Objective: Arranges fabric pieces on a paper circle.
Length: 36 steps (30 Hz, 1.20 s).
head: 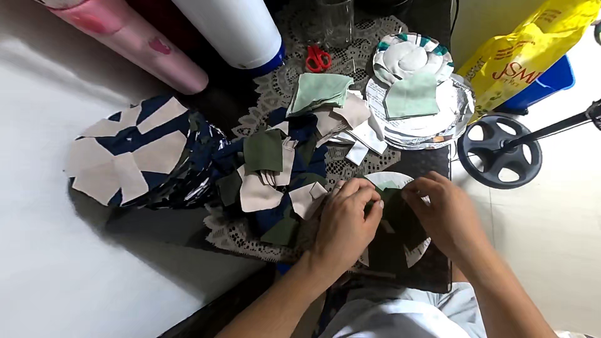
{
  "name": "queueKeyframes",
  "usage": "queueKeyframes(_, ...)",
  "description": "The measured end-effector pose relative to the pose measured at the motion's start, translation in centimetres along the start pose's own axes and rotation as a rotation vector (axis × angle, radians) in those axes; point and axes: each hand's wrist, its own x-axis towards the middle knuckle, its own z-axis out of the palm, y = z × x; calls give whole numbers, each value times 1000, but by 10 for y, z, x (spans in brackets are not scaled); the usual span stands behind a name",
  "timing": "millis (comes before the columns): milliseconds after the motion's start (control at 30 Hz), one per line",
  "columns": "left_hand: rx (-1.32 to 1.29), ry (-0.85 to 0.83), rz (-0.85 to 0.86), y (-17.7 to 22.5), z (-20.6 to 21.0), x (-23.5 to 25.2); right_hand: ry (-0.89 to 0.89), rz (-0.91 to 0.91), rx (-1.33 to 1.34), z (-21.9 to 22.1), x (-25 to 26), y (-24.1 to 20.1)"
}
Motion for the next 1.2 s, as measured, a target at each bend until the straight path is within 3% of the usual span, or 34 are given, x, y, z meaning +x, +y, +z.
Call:
queueKeyframes(500, 173, 103, -4, -8, 15, 19, -2, -52, -207, 10, 34, -2)
queueKeyframes(1200, 137, 130, -48, -22, 6, 11, -57, -71, -307, 4, 46, -5)
